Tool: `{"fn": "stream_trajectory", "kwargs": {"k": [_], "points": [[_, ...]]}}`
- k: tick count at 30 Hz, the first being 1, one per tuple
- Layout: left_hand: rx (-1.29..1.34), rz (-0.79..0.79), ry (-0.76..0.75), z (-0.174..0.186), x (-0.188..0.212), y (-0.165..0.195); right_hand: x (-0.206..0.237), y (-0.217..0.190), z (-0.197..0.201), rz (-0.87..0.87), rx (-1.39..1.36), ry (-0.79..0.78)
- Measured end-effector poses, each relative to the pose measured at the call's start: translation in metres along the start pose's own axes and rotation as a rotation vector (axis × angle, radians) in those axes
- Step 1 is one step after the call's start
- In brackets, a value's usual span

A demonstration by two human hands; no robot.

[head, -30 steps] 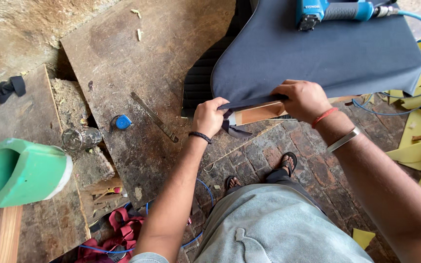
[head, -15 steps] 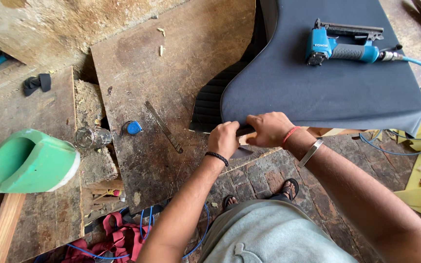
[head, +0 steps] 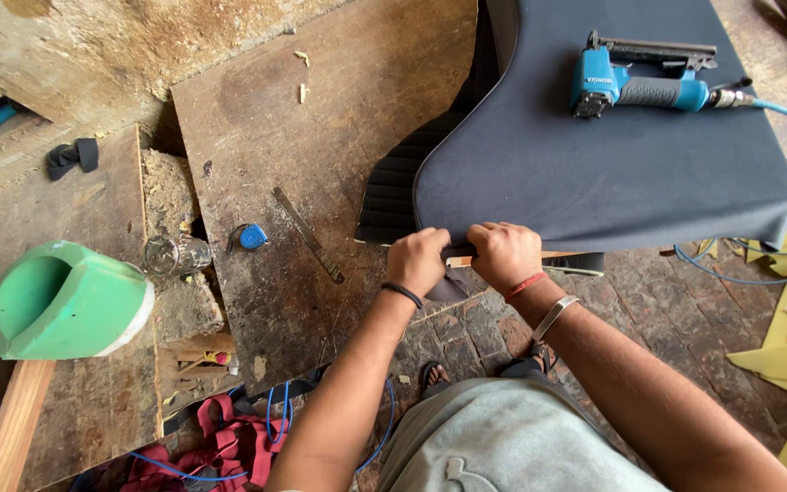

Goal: The person stretches a gray fabric cover over a foam-padded wooden seat frame on a workbench, pulling the fabric taut and folding it over the edges. They then use a pneumatic nail gun to staple the fabric to the frame, working around the sides and pressing the cover into place.

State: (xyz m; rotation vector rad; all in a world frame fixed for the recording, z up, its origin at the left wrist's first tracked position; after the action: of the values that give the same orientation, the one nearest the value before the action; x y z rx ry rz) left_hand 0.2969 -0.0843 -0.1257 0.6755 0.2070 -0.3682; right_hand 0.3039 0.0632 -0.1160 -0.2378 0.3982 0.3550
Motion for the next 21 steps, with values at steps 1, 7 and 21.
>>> {"fn": "stream_trajectory", "kwargs": {"k": [1,7,21], "points": [[0.065,0.025,-0.064,0.004,-0.004,-0.004,0.003,0.000,0.000,0.011,0.006,0.034],[0.211,-0.020,-0.001,0.019,-0.054,-0.045,0.019,-0.001,-0.002,0.167,0.011,0.194],[-0.078,-0.111,-0.367,-0.032,-0.024,-0.036,0.029,-0.003,-0.012,0.273,0.066,0.208]]}}
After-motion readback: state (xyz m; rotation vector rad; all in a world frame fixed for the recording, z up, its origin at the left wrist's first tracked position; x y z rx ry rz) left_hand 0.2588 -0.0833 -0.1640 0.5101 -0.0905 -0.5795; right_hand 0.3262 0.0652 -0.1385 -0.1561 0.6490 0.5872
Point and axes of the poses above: each hand's wrist, its own x-axis away from the middle knuckle, its own z-axis out of the back of the hand, y = z × x, the point moved 6 cm from there along -x, towards the middle knuckle, and after that the axes turned 4 degrees about x, right-handed, at the moved point
